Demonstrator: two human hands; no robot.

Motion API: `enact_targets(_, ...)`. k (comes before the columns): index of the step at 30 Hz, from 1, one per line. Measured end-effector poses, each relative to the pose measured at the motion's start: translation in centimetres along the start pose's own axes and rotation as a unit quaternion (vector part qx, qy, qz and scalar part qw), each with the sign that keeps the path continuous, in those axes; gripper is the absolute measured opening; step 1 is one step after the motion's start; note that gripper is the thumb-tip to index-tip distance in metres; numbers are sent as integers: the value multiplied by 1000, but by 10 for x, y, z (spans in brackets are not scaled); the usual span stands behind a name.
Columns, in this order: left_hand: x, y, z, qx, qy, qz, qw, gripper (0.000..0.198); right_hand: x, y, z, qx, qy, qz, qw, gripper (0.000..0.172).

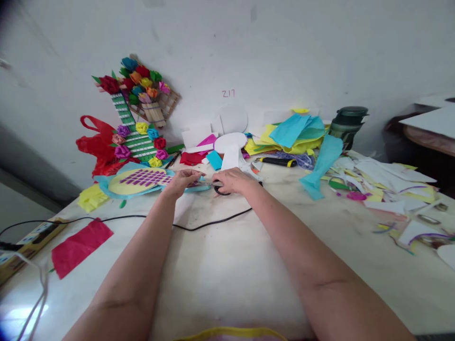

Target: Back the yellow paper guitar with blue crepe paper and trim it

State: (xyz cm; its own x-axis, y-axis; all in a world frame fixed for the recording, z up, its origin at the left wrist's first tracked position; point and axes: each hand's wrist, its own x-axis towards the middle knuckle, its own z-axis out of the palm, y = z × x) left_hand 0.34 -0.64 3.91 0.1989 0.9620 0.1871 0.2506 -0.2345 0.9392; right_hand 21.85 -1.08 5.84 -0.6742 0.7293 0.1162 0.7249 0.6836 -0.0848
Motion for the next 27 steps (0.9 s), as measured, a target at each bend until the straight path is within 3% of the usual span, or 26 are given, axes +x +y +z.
enact_targets(10, -1, 1, 3, -22, 22, -24, 999, 33, -2, -3, -3, 8, -17, 8, 1000, 24)
enact_targets(14, 2, -3, 2, -51, 66, 11, 996, 33, -2, -2, -5, -15, -10, 29, 999, 30)
enact_targets(22, 7, -6, 2, -20, 150, 37, 988, 35, -4, -7, -15, -37, -43, 156, 986, 39)
enact_targets(27, 6, 1, 8, -47, 157, 13, 986, 35, -1, -13, -16, -49, -53, 224, 972, 43)
